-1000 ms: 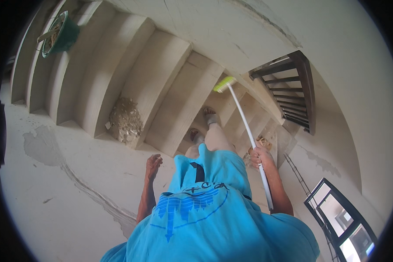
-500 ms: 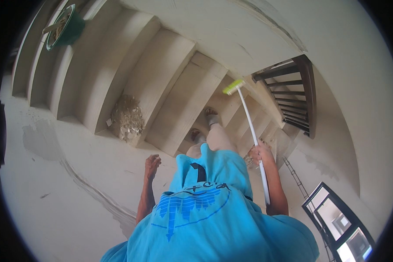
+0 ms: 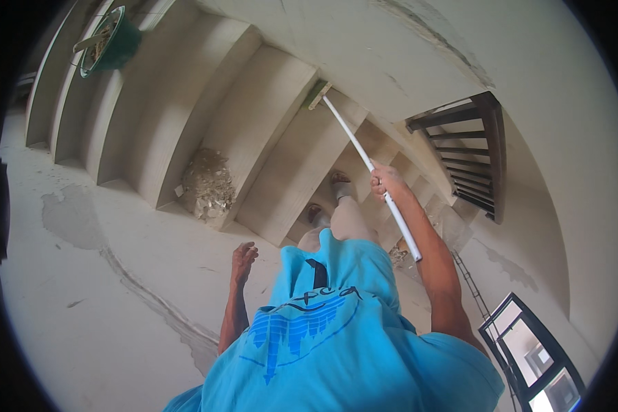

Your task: The person sweeps debris from stairs with a brush and then applies mortar from a bucket to a wall crack using a trowel before moving pieces of wood.

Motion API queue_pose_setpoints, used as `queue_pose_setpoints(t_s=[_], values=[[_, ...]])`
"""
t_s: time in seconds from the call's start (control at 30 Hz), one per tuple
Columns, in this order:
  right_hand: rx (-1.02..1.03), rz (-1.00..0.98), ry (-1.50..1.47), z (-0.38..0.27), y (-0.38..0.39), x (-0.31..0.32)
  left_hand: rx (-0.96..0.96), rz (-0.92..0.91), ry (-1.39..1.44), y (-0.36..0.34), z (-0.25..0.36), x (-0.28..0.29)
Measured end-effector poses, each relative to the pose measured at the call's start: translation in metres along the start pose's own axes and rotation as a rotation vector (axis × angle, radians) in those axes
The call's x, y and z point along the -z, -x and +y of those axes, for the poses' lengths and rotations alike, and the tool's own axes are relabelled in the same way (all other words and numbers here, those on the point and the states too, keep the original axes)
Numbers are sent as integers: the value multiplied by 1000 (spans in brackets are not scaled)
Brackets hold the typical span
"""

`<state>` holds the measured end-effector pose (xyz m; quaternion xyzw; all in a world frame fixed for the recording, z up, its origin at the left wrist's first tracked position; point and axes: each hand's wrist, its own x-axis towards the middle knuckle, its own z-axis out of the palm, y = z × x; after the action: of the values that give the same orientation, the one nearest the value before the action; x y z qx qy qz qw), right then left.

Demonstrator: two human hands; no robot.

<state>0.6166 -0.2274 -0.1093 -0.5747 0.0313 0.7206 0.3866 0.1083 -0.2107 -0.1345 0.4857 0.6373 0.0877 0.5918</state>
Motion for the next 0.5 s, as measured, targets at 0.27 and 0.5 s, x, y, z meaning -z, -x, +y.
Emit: queue_pose_setpoints(t_s=[0.27, 0.5], values=[[-137, -32, 200, -29, 21, 8, 92, -35, -77, 22, -48, 1], [-50, -26, 134, -31, 40, 7, 58, 17, -51, 28, -22, -19]])
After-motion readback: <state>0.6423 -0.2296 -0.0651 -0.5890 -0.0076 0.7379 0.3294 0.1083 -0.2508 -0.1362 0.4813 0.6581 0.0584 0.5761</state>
